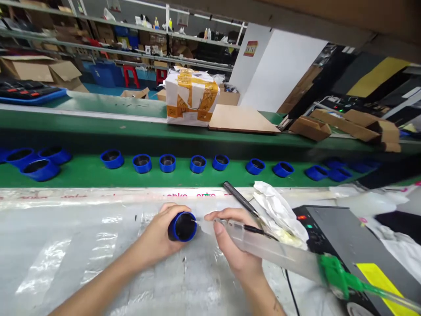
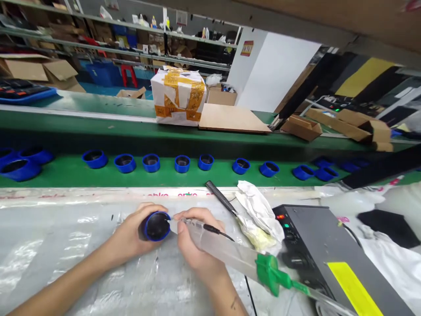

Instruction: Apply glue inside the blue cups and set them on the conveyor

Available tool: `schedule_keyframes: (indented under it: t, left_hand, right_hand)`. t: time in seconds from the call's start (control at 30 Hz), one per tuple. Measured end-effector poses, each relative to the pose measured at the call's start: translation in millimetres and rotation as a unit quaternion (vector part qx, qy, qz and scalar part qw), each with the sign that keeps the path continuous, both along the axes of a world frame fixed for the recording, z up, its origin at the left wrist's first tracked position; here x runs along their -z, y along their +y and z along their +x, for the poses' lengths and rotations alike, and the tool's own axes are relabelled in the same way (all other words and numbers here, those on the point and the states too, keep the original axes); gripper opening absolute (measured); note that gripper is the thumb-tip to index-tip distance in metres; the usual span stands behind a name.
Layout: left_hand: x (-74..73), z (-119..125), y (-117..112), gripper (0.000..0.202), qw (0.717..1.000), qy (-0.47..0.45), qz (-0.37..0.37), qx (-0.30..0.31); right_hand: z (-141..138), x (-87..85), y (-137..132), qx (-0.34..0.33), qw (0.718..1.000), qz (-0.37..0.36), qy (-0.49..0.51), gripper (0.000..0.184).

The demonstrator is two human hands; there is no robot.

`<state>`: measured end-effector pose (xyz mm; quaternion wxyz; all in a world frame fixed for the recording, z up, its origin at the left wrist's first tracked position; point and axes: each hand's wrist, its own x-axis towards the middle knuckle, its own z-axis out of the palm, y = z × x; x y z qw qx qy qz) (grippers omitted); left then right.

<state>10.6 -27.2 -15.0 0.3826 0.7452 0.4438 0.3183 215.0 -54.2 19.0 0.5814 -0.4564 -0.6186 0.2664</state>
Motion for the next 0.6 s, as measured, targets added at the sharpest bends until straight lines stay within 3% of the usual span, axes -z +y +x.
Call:
schedule_keyframes:
  t: [0.6]
  left_hand:
    - [-1.9,-1.6,0.1,0.054,1.0,0.008,0.025,0.009]
  right_hand:
    - [0.3,5.4,-0.7,0.011,0.999,-0.036,-0.011,0.015]
